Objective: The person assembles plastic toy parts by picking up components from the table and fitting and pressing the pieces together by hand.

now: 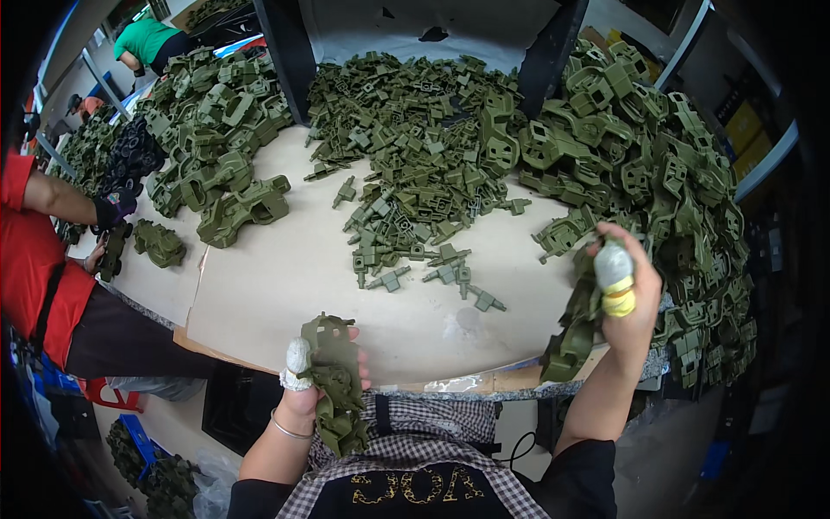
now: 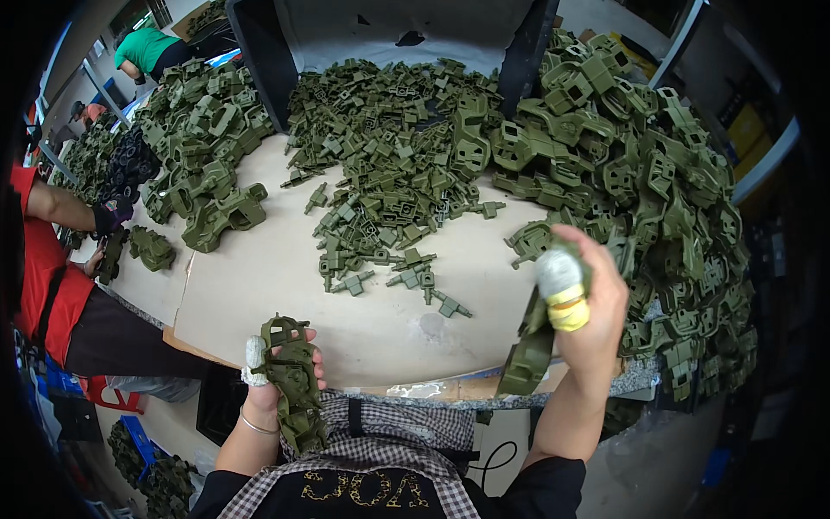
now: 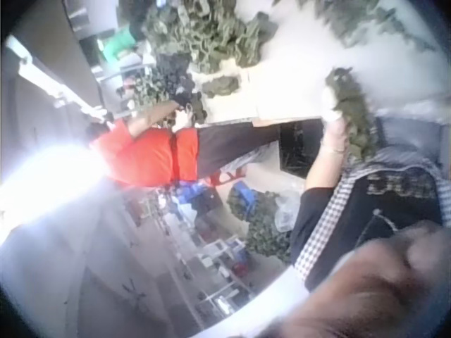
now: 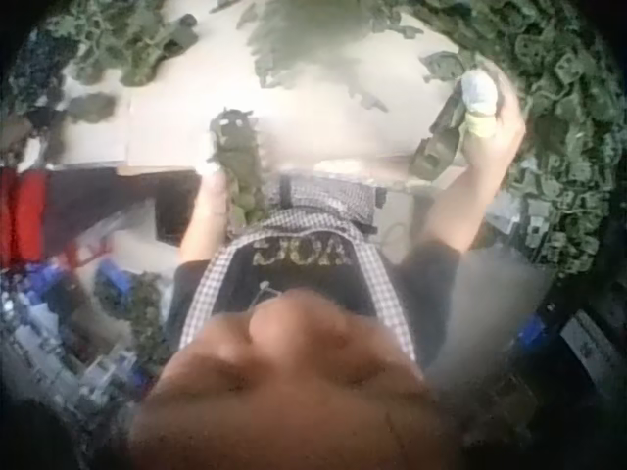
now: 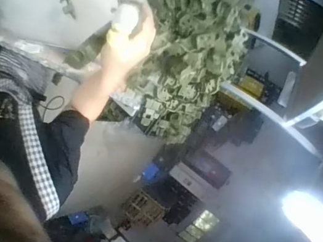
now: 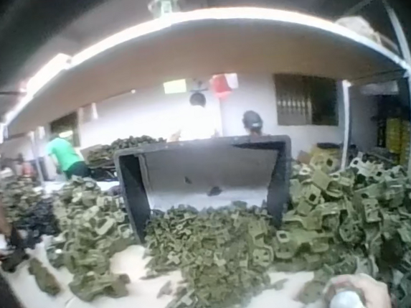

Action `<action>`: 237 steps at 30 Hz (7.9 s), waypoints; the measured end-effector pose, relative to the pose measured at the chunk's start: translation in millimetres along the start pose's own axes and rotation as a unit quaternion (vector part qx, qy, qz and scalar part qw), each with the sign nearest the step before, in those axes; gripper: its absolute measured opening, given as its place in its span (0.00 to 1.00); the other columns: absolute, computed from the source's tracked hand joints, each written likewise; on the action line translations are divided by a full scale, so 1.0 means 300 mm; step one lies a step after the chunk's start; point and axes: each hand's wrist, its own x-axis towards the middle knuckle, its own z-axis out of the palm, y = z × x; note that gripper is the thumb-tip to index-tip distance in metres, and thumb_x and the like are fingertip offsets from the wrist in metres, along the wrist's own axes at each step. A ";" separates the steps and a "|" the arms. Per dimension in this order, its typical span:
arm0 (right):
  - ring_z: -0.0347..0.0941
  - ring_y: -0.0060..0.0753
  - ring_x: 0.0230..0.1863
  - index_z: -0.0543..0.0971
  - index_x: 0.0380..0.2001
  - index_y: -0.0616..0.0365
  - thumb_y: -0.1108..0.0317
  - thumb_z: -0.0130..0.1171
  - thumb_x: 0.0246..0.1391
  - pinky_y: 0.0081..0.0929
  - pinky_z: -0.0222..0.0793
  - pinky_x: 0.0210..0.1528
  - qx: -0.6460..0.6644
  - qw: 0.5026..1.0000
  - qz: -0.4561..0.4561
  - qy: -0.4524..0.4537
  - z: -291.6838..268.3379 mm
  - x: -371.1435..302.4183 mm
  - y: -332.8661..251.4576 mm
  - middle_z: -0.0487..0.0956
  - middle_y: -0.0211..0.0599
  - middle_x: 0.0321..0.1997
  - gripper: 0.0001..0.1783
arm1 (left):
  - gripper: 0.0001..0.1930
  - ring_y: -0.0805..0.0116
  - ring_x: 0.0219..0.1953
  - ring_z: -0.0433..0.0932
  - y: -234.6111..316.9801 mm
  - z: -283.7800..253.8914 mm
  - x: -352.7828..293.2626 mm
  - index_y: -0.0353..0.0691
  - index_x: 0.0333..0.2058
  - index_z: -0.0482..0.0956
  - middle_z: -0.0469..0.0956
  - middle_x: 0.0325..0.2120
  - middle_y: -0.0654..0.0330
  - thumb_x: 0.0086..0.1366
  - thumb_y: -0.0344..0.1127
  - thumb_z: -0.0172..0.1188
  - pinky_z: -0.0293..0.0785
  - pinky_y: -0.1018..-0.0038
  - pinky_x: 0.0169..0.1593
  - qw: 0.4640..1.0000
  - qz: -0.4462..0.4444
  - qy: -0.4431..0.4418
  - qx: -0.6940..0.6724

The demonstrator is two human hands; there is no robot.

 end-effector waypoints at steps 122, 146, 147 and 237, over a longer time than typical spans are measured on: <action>0.73 0.42 0.37 0.76 0.34 0.62 0.77 0.58 0.41 0.32 0.66 0.40 0.188 0.959 -0.017 -0.209 0.496 -0.501 -0.016 0.76 0.41 0.33 0.13 | 0.32 0.56 0.57 0.59 -0.074 0.180 0.005 0.33 0.49 0.65 0.61 0.49 0.51 0.47 0.40 0.67 0.57 0.64 0.59 0.854 0.309 -0.060 0.414; 0.70 0.41 0.32 0.71 0.37 0.60 0.80 0.57 0.39 0.29 0.67 0.36 -0.255 0.953 0.141 0.083 0.216 -0.171 0.191 0.72 0.41 0.34 0.17 | 0.35 0.60 0.46 0.71 -0.063 0.072 0.047 0.36 0.52 0.62 0.69 0.47 0.54 0.55 0.58 0.55 0.70 0.61 0.48 0.994 0.099 -0.021 -0.033; 0.70 0.41 0.32 0.71 0.35 0.61 0.81 0.56 0.38 0.30 0.66 0.35 -0.239 0.960 0.136 0.061 0.229 -0.168 0.270 0.71 0.41 0.32 0.16 | 0.35 0.60 0.46 0.71 -0.064 0.079 0.050 0.37 0.52 0.62 0.69 0.47 0.54 0.55 0.59 0.54 0.70 0.62 0.48 0.993 0.095 -0.016 -0.073; 0.67 0.44 0.38 0.59 0.56 0.69 0.64 0.62 0.43 0.32 0.64 0.43 0.133 0.962 -0.094 -0.221 0.384 -0.385 -0.128 0.70 0.49 0.40 0.38 | 0.35 0.61 0.55 0.64 -0.094 0.124 0.069 0.44 0.58 0.55 0.62 0.55 0.56 0.59 0.61 0.45 0.61 0.62 0.57 0.986 0.163 0.022 0.015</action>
